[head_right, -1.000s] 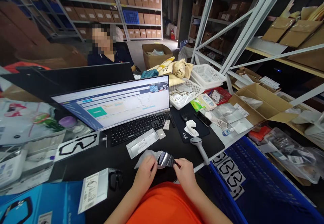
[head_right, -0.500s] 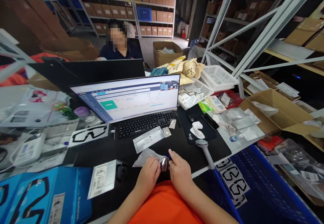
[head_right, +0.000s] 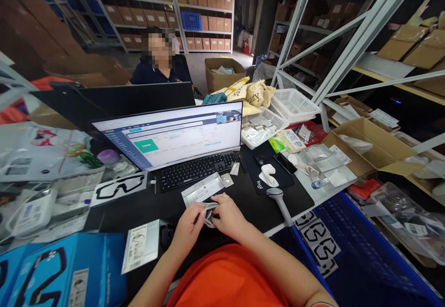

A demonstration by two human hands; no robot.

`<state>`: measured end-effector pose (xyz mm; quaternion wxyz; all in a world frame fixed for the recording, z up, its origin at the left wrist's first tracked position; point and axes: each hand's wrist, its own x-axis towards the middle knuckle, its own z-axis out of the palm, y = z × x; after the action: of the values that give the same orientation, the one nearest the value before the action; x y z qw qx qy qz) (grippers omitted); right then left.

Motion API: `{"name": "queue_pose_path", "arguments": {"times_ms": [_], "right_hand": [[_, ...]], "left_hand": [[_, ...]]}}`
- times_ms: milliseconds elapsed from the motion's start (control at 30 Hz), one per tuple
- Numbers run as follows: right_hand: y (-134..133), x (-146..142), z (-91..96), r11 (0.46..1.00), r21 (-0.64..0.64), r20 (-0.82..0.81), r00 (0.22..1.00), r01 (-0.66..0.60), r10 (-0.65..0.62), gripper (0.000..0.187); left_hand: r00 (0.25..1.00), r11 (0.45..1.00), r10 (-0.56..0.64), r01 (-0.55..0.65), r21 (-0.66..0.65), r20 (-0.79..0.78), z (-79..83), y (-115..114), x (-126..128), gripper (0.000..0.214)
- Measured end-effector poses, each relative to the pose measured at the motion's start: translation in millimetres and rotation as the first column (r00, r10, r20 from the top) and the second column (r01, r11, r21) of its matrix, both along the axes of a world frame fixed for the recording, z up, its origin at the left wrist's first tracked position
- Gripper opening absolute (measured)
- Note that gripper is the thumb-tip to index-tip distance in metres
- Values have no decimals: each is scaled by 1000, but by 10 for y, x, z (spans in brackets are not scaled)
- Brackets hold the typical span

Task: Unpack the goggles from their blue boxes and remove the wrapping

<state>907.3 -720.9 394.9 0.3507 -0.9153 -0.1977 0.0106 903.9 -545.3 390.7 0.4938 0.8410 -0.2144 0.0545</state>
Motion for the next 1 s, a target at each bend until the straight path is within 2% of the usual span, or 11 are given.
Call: {"name": "queue_pose_path", "arguments": {"times_ms": [67, 133, 233, 400, 500, 567, 633, 700, 767, 867, 1000], "right_hand": [[-127, 98, 82, 980, 163, -182, 973, -110, 140, 4], [-251, 139, 165, 943, 271, -280, 922, -191, 267, 9], [-327, 101, 241, 928, 254, -307, 887, -272, 345, 12], [-210, -43, 206, 989, 94, -272, 953, -111, 133, 8], [-162, -111, 158, 997, 70, -284, 957, -35, 54, 7], [-160, -160, 134, 996, 87, -301, 954, 6, 20, 8], [-156, -220, 109, 995, 75, -322, 946, 59, -32, 10], [-134, -291, 72, 993, 43, -346, 934, 106, -84, 11], [-100, -358, 23, 991, 18, -357, 927, 131, -115, 11], [-113, -400, -31, 990, -1, -314, 940, 142, -135, 12], [-442, -267, -33, 963, 147, -269, 946, 224, -179, 17]], "left_hand": [[998, 997, 36, -39, -67, -42, 43, 86, 50, 28], [996, 993, 50, -58, -107, -76, 87, 149, 79, 29], [993, 991, 13, -28, -128, -117, 144, 169, 74, 30], [991, 992, -24, 7, -124, -133, 171, 102, -19, 28], [989, 995, 14, -28, -91, -147, 81, 92, -138, 28], [978, 991, 85, -102, -82, -191, -37, 103, -254, 22], [943, 969, 202, -232, -85, -265, -174, 113, -389, 19], [887, 942, 283, -329, -70, -364, -286, 113, -514, 36], [845, 960, 235, -279, -21, -481, -340, 106, -604, 39], [807, 996, 84, -61, 59, -585, -327, 121, -648, 32], [806, 991, 72, 7, 132, -587, -320, 291, -620, 44]]}}
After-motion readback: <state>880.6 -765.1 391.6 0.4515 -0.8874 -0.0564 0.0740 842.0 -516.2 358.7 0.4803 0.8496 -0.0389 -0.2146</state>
